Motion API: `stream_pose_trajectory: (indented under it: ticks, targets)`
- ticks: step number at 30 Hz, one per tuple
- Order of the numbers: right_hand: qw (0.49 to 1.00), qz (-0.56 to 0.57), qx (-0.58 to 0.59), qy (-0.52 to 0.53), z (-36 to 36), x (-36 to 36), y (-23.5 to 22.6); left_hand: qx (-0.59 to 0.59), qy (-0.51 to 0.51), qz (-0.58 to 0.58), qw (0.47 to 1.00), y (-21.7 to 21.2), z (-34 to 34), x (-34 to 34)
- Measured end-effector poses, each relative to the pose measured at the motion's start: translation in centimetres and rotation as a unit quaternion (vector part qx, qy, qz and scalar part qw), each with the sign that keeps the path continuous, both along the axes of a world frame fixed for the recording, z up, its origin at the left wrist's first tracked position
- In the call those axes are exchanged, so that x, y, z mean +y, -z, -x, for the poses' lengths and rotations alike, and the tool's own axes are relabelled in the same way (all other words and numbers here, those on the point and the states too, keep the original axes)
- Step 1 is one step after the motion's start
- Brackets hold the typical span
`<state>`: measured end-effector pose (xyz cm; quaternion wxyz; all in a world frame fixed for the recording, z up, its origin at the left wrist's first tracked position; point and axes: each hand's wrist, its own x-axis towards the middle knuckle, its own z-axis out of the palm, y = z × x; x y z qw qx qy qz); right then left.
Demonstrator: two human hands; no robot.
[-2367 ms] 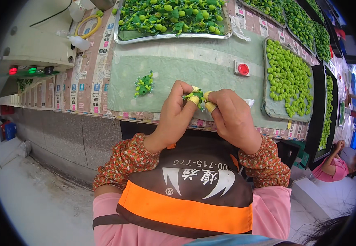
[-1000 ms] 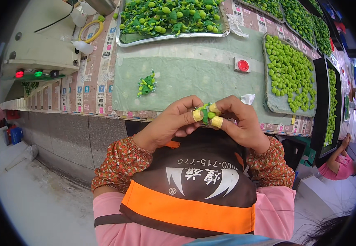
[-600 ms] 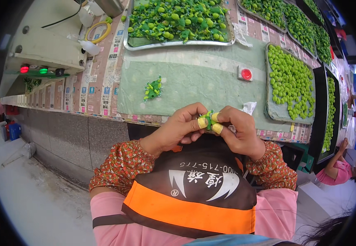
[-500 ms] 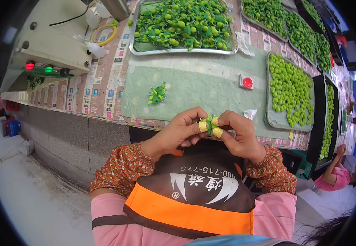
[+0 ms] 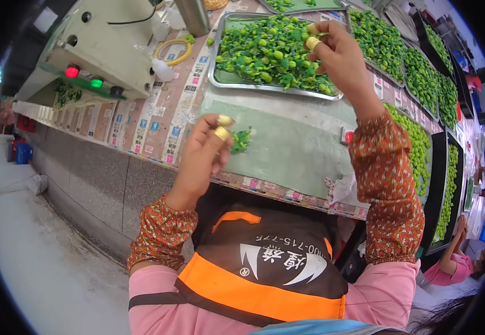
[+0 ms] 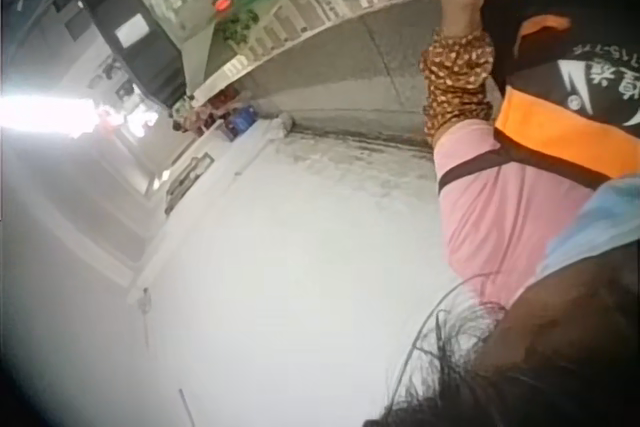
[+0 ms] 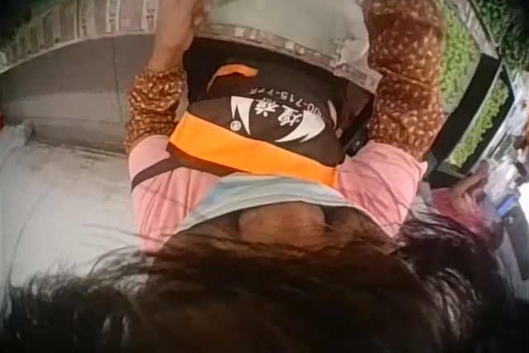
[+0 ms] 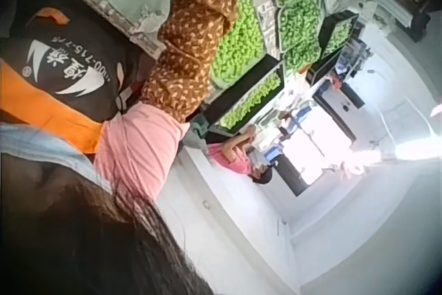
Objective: The person assembles toy frogs by attaching small head pieces to bodies by hand.
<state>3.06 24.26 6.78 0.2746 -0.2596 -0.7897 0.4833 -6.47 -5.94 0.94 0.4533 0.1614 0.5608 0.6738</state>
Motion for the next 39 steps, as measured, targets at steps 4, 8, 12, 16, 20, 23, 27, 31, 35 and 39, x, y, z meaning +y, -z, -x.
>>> stream_pose_trajectory:
  ticks: [4, 8, 12, 16, 20, 23, 27, 31, 35, 39]
  targets:
    - [0.985, -0.152, -0.081, -0.017, -1.0, 1.4, 1.2, 0.095, -0.078, 0.004, 0.992, 1.0, 4.1, -1.3]
    - [0.988, -0.123, -0.059, -0.075, -4.5, -1.8, 1.6, 0.317, -0.075, 0.083, 0.942, 2.4, 5.3, -2.0]
    - [0.991, -0.066, -0.101, -0.062, -9.2, -4.8, 0.4, 0.5, 0.012, 0.131, 0.856, 1.2, 2.9, -1.1]
    - [0.988, -0.079, -0.13, -0.012, -15.8, -5.2, -0.1, 0.625, 0.046, 0.138, 0.767, 0.3, 1.2, 0.7]
    - [0.982, -0.047, -0.166, 0.078, -22.6, -5.5, -0.7, 0.685, 0.107, 0.15, 0.704, 0.7, 0.0, 2.4]
    - [0.976, -0.063, -0.149, 0.143, -26.6, -4.7, -0.1, 0.672, 0.105, 0.124, 0.723, 1.6, 0.5, 2.6]
    - [0.931, -0.161, -0.229, 0.232, -30.5, -4.8, 0.0, 0.54, 0.138, 0.121, 0.821, 2.5, 1.3, 2.7]
    - [0.916, -0.204, -0.259, 0.229, -32.9, -5.5, 2.9, 0.295, 0.118, 0.066, 0.946, 3.1, 2.7, 3.5]
    - [0.91, -0.263, -0.256, 0.191, -31.4, -6.3, 4.2, 0.251, 0.029, -0.039, 0.967, 4.2, 3.8, 4.1]
    - [0.885, -0.314, -0.294, 0.178, -30.1, -6.7, 5.2, 0.299, -0.014, -0.026, 0.954, 4.1, 4.1, 4.0]
